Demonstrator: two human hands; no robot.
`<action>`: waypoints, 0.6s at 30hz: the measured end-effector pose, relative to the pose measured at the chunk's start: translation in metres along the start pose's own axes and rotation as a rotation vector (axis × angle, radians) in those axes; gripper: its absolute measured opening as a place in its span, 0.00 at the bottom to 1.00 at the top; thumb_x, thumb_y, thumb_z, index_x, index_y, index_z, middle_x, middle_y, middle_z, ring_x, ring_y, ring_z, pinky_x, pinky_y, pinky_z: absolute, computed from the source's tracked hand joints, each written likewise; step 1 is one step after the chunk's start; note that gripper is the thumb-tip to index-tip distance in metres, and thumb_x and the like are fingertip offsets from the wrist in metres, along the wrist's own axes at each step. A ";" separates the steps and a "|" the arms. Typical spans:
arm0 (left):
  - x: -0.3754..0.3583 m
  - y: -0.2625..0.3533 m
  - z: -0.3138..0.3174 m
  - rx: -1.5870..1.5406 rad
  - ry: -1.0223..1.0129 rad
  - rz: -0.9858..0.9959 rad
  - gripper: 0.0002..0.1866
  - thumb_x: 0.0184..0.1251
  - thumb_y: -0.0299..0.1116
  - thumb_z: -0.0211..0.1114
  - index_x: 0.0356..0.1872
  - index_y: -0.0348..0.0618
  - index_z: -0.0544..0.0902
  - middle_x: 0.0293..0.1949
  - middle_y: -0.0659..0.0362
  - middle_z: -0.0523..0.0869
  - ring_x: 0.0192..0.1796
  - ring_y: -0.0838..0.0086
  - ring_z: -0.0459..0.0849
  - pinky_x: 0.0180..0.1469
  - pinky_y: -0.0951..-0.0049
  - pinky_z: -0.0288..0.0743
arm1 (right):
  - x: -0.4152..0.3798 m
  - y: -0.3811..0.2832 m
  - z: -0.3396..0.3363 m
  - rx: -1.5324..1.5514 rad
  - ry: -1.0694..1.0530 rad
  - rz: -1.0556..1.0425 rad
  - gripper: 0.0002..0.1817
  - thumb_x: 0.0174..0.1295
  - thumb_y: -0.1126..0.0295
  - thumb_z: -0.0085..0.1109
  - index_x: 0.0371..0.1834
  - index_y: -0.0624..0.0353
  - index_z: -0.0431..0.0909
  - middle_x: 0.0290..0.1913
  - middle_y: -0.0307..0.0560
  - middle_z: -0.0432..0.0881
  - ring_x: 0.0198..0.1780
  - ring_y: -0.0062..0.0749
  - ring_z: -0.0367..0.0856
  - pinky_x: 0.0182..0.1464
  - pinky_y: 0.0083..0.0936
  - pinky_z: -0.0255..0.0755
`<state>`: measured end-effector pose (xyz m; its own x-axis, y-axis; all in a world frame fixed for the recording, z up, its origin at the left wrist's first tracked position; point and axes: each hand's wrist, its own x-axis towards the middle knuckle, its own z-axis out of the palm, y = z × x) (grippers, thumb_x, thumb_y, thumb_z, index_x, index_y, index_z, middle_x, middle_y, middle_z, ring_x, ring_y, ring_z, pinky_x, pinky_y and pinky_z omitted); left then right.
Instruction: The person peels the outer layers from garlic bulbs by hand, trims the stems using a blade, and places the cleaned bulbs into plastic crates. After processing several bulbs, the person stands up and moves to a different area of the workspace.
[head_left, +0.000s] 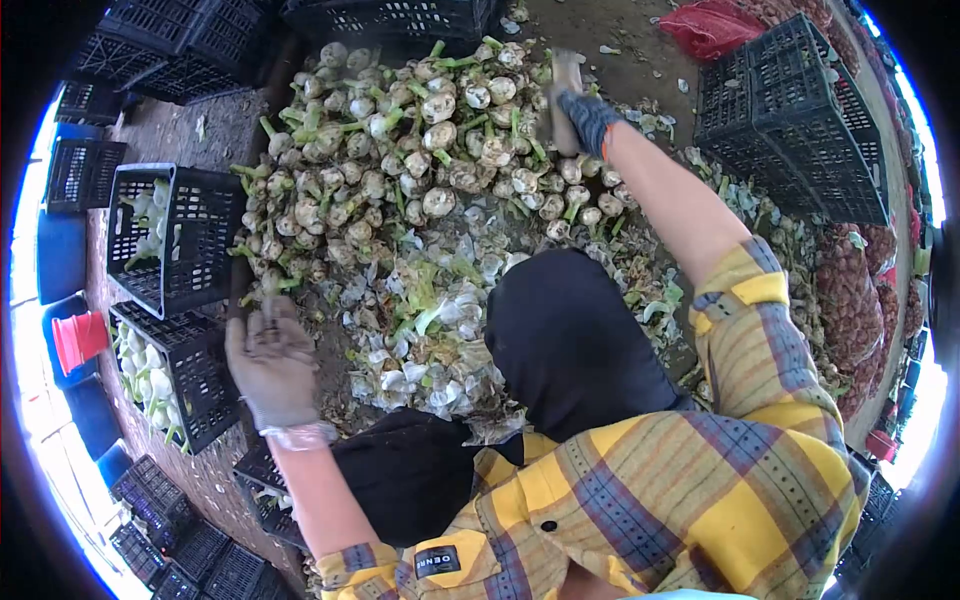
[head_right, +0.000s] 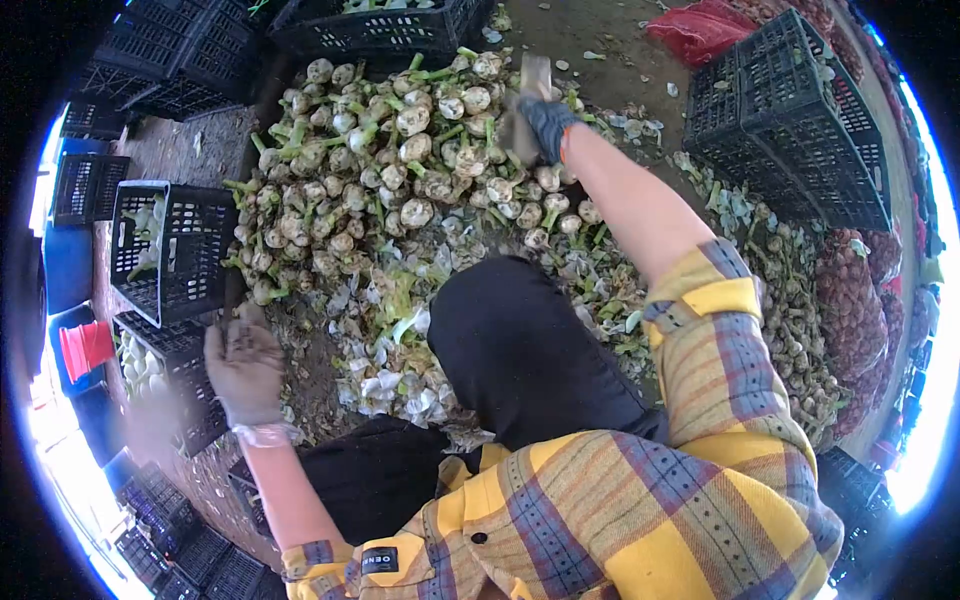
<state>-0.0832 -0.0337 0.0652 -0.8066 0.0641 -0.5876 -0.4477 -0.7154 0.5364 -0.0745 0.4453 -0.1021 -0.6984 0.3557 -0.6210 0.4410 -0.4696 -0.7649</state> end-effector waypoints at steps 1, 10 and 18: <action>-0.001 -0.012 0.002 0.032 0.042 -0.017 0.16 0.67 0.43 0.52 0.46 0.40 0.70 0.46 0.51 0.79 0.45 0.61 0.80 0.38 0.67 0.80 | 0.002 -0.015 0.014 0.044 0.032 -0.028 0.18 0.63 0.52 0.48 0.39 0.56 0.72 0.33 0.45 0.78 0.30 0.36 0.79 0.33 0.34 0.76; -0.005 -0.051 0.022 0.149 0.035 -0.122 0.15 0.69 0.42 0.48 0.48 0.43 0.72 0.48 0.54 0.79 0.46 0.64 0.80 0.36 0.70 0.78 | -0.017 0.018 0.071 -1.723 -0.065 -0.482 0.27 0.58 0.58 0.51 0.58 0.61 0.67 0.53 0.60 0.75 0.56 0.47 0.74 0.56 0.38 0.67; -0.016 -0.067 0.032 0.287 0.053 -0.196 0.14 0.68 0.42 0.52 0.49 0.48 0.74 0.43 0.58 0.81 0.43 0.66 0.80 0.38 0.73 0.76 | 0.015 0.061 0.089 -1.834 -0.059 -0.460 0.27 0.51 0.67 0.56 0.58 0.56 0.68 0.55 0.57 0.74 0.55 0.45 0.75 0.53 0.36 0.71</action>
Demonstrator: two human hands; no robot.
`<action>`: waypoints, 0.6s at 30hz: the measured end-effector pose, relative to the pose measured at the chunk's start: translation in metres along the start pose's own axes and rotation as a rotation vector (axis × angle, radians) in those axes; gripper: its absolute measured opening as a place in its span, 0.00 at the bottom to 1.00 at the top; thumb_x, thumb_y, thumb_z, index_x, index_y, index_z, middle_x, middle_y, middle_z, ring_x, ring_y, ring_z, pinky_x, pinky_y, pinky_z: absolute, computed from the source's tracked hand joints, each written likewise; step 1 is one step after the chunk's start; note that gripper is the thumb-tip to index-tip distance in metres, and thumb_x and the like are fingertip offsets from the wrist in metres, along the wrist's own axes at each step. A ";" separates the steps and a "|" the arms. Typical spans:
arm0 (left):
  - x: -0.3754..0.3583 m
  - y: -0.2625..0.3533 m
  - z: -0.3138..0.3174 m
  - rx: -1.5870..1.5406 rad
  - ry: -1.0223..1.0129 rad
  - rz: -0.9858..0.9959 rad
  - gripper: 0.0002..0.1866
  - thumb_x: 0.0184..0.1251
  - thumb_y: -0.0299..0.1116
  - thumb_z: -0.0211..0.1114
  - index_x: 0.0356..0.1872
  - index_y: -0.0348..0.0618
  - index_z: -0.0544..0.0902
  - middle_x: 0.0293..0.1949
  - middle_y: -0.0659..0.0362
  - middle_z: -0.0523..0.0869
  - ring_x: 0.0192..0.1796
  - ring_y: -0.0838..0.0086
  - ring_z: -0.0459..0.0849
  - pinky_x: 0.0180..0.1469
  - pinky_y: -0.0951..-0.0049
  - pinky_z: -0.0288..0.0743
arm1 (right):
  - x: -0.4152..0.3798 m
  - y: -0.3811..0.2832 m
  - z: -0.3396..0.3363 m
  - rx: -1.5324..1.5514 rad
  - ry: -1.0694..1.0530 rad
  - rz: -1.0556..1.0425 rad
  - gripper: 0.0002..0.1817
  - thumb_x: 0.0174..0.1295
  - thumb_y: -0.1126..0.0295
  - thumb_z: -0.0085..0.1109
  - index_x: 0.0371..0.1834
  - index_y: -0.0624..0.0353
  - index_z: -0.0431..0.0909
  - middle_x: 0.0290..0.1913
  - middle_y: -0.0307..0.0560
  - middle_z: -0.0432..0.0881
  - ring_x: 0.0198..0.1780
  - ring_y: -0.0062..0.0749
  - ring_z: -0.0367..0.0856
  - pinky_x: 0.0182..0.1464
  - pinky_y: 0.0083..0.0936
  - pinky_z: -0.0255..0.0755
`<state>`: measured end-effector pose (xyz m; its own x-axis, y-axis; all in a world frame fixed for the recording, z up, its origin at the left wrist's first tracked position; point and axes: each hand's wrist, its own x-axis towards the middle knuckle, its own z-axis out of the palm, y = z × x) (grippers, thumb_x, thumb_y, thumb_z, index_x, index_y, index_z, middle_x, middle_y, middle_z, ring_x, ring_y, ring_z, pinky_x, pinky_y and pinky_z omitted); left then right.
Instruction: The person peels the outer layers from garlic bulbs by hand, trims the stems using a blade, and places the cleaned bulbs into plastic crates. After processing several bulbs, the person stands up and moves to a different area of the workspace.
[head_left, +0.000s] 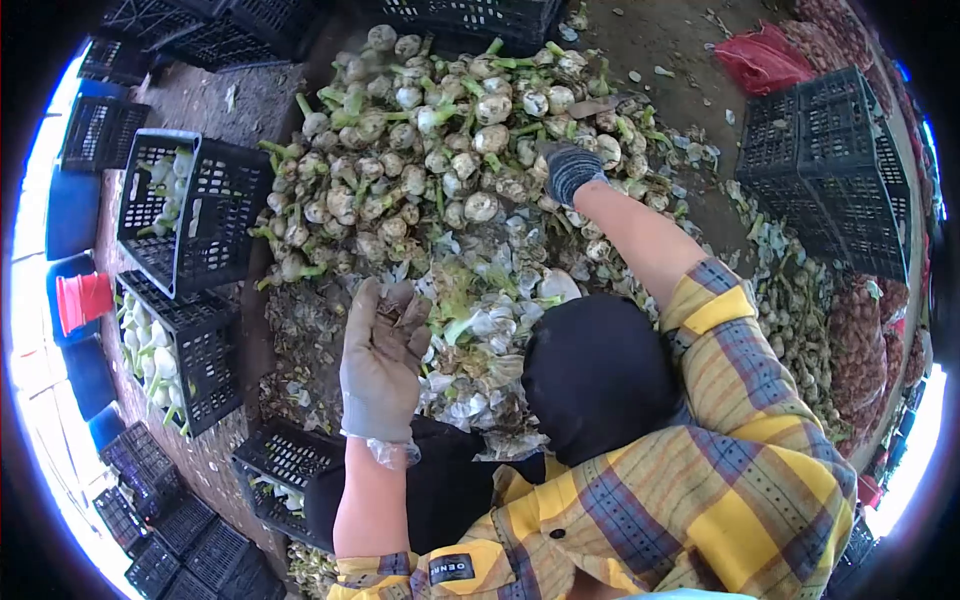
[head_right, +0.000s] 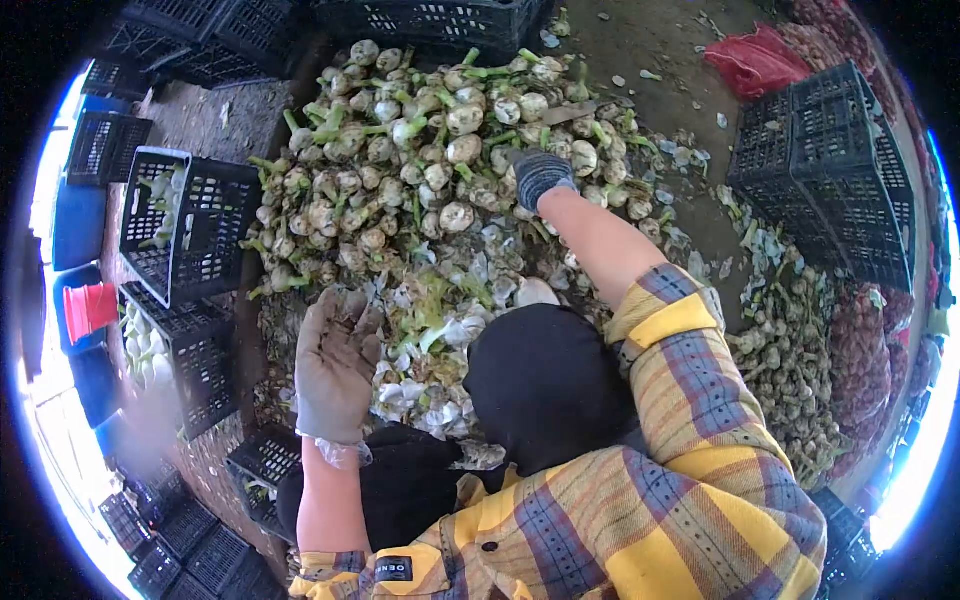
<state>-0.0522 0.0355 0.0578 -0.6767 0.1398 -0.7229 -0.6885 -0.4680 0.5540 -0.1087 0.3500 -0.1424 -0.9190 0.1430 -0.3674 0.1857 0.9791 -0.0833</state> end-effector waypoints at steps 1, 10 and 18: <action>0.000 -0.001 -0.001 -0.027 -0.012 -0.005 0.14 0.68 0.41 0.53 0.50 0.49 0.73 0.42 0.58 0.81 0.43 0.68 0.80 0.37 0.74 0.76 | -0.006 -0.002 -0.005 -0.037 -0.047 0.019 0.27 0.51 0.66 0.58 0.57 0.56 0.68 0.54 0.57 0.75 0.54 0.45 0.75 0.53 0.36 0.71; -0.007 -0.027 0.018 0.212 -0.073 0.148 0.22 0.64 0.49 0.56 0.54 0.51 0.70 0.42 0.60 0.77 0.41 0.72 0.75 0.47 0.70 0.70 | -0.098 -0.071 -0.151 0.438 0.004 -0.205 0.32 0.45 0.57 0.66 0.53 0.61 0.70 0.47 0.56 0.77 0.49 0.48 0.77 0.52 0.33 0.71; -0.008 -0.009 0.018 -0.220 -0.386 0.257 0.26 0.65 0.57 0.48 0.55 0.49 0.70 0.46 0.60 0.78 0.42 0.73 0.79 0.39 0.71 0.76 | -0.186 -0.167 -0.194 0.520 0.381 -0.741 0.22 0.47 0.65 0.65 0.46 0.58 0.74 0.37 0.51 0.79 0.39 0.39 0.80 0.41 0.29 0.75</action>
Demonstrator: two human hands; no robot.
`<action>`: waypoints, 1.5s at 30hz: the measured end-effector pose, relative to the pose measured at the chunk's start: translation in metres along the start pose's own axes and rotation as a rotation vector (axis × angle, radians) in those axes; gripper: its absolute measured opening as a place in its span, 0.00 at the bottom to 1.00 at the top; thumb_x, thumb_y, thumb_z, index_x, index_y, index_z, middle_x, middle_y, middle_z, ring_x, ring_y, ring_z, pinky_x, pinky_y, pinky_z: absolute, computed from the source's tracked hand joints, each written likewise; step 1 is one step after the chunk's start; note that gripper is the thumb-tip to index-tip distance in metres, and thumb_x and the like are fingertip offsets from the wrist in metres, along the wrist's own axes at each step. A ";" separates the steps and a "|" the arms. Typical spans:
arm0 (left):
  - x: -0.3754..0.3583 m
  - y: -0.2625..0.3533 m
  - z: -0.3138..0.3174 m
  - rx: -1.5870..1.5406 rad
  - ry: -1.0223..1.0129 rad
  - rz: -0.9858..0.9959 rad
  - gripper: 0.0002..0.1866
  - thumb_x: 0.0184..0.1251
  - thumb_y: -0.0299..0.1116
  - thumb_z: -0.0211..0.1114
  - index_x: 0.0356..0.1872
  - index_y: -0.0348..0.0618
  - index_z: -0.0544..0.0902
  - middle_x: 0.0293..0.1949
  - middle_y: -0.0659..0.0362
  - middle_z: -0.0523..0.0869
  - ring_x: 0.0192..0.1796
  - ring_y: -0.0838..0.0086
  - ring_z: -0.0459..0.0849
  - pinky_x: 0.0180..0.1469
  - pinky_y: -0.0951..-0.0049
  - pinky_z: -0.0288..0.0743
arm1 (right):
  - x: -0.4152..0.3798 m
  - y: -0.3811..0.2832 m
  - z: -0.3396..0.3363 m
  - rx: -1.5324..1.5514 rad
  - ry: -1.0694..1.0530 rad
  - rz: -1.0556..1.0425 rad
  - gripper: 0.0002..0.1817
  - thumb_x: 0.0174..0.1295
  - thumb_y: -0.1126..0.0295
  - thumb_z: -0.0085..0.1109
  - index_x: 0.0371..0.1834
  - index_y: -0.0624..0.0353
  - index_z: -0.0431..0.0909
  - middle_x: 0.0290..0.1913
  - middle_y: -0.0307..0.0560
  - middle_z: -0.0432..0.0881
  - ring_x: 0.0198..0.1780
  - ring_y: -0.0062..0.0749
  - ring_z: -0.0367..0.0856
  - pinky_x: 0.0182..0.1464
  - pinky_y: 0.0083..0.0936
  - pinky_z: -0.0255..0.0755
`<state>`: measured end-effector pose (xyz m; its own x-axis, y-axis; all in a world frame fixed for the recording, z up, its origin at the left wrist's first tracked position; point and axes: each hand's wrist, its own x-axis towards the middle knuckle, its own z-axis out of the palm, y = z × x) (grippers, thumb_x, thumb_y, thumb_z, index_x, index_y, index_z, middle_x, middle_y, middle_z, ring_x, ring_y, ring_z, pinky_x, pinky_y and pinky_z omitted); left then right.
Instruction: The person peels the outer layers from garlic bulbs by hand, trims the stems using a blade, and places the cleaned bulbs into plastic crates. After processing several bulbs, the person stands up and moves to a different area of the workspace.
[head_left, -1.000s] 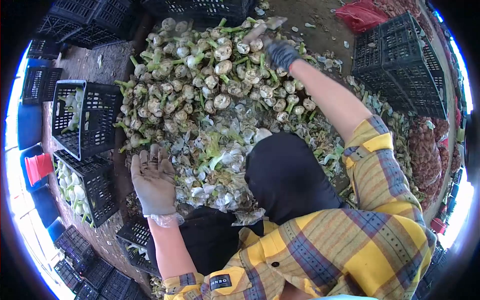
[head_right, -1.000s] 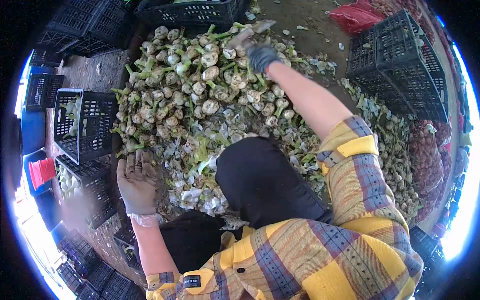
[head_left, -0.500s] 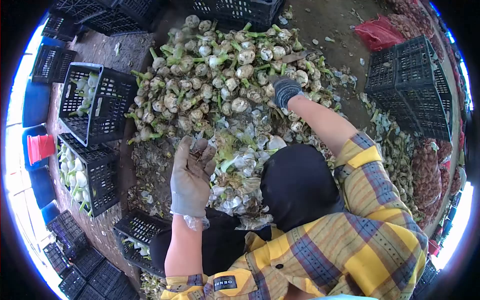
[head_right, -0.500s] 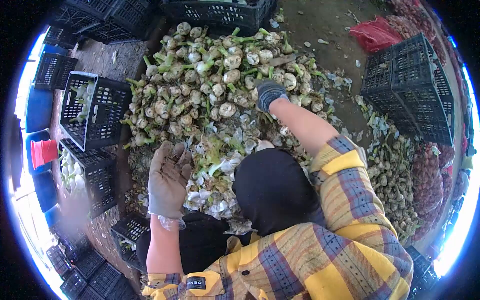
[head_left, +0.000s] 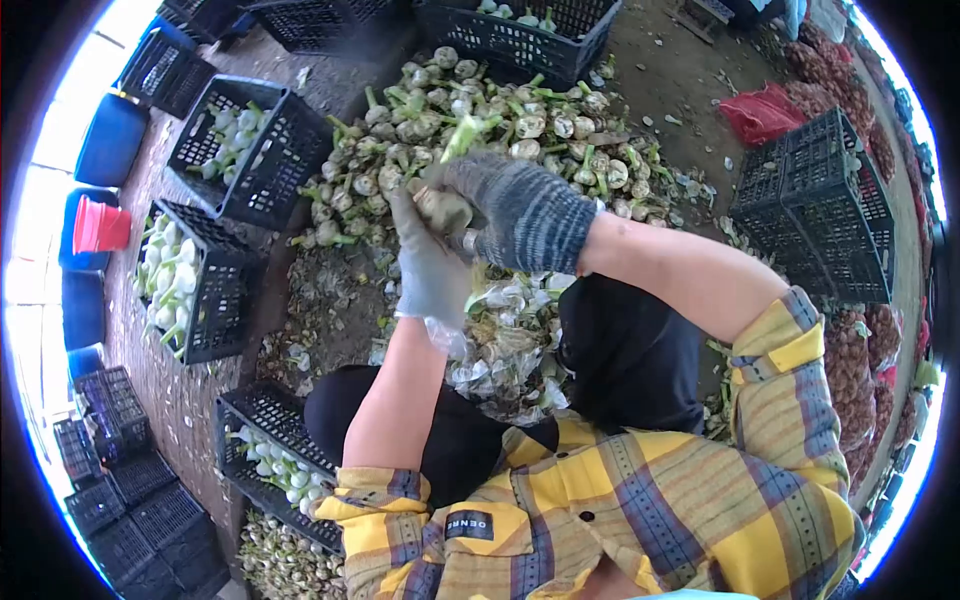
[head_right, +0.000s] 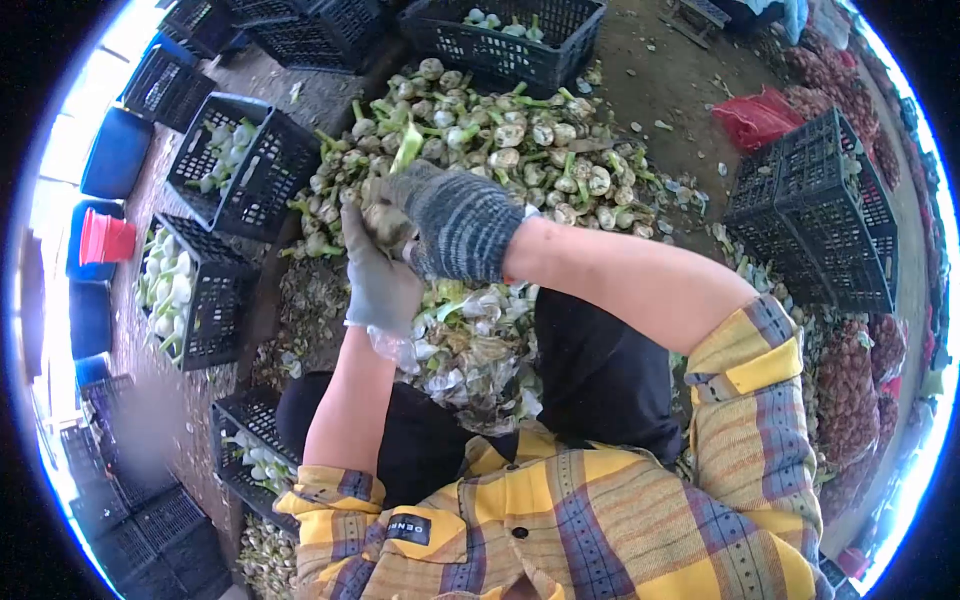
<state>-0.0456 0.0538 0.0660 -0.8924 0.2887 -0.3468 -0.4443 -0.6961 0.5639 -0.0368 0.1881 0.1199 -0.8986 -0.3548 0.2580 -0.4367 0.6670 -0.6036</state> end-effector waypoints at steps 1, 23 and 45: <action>-0.005 0.012 -0.005 0.052 0.043 -0.004 0.24 0.66 0.56 0.49 0.53 0.50 0.71 0.42 0.62 0.79 0.39 0.76 0.79 0.34 0.73 0.76 | -0.002 -0.007 0.003 0.120 -0.016 -0.011 0.20 0.49 0.65 0.64 0.45 0.59 0.74 0.36 0.50 0.79 0.36 0.36 0.81 0.39 0.28 0.76; -0.020 0.016 -0.040 0.411 0.162 0.396 0.24 0.68 0.44 0.55 0.59 0.42 0.65 0.51 0.61 0.73 0.51 0.79 0.71 0.56 0.78 0.63 | 0.002 -0.007 0.044 0.977 -0.129 0.595 0.15 0.62 0.62 0.55 0.42 0.64 0.77 0.32 0.44 0.82 0.31 0.22 0.77 0.34 0.23 0.73; -0.035 0.038 -0.025 0.330 0.086 -0.058 0.22 0.67 0.50 0.50 0.55 0.48 0.69 0.44 0.58 0.76 0.43 0.76 0.78 0.43 0.71 0.76 | -0.003 -0.001 0.057 0.166 0.019 0.272 0.13 0.58 0.66 0.51 0.37 0.66 0.76 0.35 0.57 0.80 0.39 0.50 0.78 0.42 0.41 0.71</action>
<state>-0.0291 0.0004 0.0809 -0.8613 0.2555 -0.4391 -0.5080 -0.4262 0.7485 -0.0317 0.1512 0.0766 -0.9828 -0.1647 0.0836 -0.1690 0.6188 -0.7672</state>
